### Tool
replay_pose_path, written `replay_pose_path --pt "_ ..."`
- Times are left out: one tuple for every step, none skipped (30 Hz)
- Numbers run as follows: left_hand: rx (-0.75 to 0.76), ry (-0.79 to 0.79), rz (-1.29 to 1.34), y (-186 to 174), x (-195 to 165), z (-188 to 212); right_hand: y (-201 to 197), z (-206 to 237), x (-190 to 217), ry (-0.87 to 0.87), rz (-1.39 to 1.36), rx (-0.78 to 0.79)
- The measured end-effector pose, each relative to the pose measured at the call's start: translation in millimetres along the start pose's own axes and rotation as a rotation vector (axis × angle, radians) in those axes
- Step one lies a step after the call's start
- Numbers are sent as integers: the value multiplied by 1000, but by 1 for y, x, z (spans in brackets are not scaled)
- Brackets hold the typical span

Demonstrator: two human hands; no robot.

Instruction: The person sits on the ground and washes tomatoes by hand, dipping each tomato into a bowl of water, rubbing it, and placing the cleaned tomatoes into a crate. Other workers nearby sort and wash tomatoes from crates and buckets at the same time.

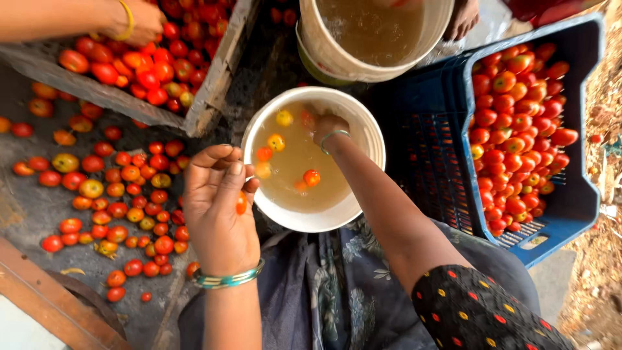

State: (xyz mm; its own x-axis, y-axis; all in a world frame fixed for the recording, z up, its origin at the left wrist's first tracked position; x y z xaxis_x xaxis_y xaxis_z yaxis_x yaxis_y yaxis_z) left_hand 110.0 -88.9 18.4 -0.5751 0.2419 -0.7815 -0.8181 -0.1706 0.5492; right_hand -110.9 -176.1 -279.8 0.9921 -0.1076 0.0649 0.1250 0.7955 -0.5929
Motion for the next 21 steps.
replay_pose_path --pt "-15 -17 -2 -3 0 0 12 -6 2 48 23 146" --pt "-29 -28 -5 -5 0 0 14 -10 5 7 -44 57" --pt "-33 -36 -9 -8 0 -1 15 -12 8 -34 -113 -37" --pt "-35 -45 -13 -9 0 -2 15 -12 11 -73 -185 -130" --pt "-37 -61 -16 -10 1 -2 25 -14 12 -98 -314 -73" --pt "-29 -60 -14 -10 1 -2 33 -13 13 -117 -440 -18" --pt "-22 -56 -9 -10 2 -3 38 -12 13 -133 -563 35" --pt "-17 -56 -4 -9 3 -3 43 -8 13 -147 -686 91" --pt "-8 -59 -7 -9 5 -2 48 -2 15 -161 -811 145" --pt "7 -53 -8 -7 5 -1 48 3 16 -179 -933 188" --pt "26 -36 -8 -6 5 -1 52 10 17 -179 -1118 278" --pt "25 -32 -13 -6 6 -1 55 21 18 -185 -1302 364" --pt "27 -28 -19 -5 7 -2 57 32 21 -191 -1486 451" --pt "28 -27 -24 -4 8 -1 57 43 22 -198 -1563 463" --pt "24 -19 -34 -3 9 -2 57 53 22 -205 -1641 473" --pt "23 -9 -42 -2 9 -2 56 62 22 -213 -1718 481" --pt "22 1 -48 -1 9 -3 57 71 23 -238 -1756 515" --pt "27 15 -51 0 9 -4 58 79 23 -263 -1792 549" --pt "30 26 -53 1 9 -5 58 84 22 -285 -1827 584" --pt "29 31 -55 1 10 -5 57 88 16 -284 -1830 561" --pt "46 45 -49 2 10 -5 58 90 9 -277 -1835 545"
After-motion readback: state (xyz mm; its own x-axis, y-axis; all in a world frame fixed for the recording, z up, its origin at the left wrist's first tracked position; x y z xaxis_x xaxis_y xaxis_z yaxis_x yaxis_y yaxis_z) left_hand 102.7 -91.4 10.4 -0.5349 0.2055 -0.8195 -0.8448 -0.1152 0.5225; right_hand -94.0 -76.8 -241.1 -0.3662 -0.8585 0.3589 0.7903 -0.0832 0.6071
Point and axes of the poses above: each hand's wrist, its own z-axis away from the middle knuckle, its own y-axis out of the palm, x = y × z, the point moved 6 cm from there along -z, towards the middle knuckle, and after that the axes turned 11 degrees about x, right-handed, at the moved point
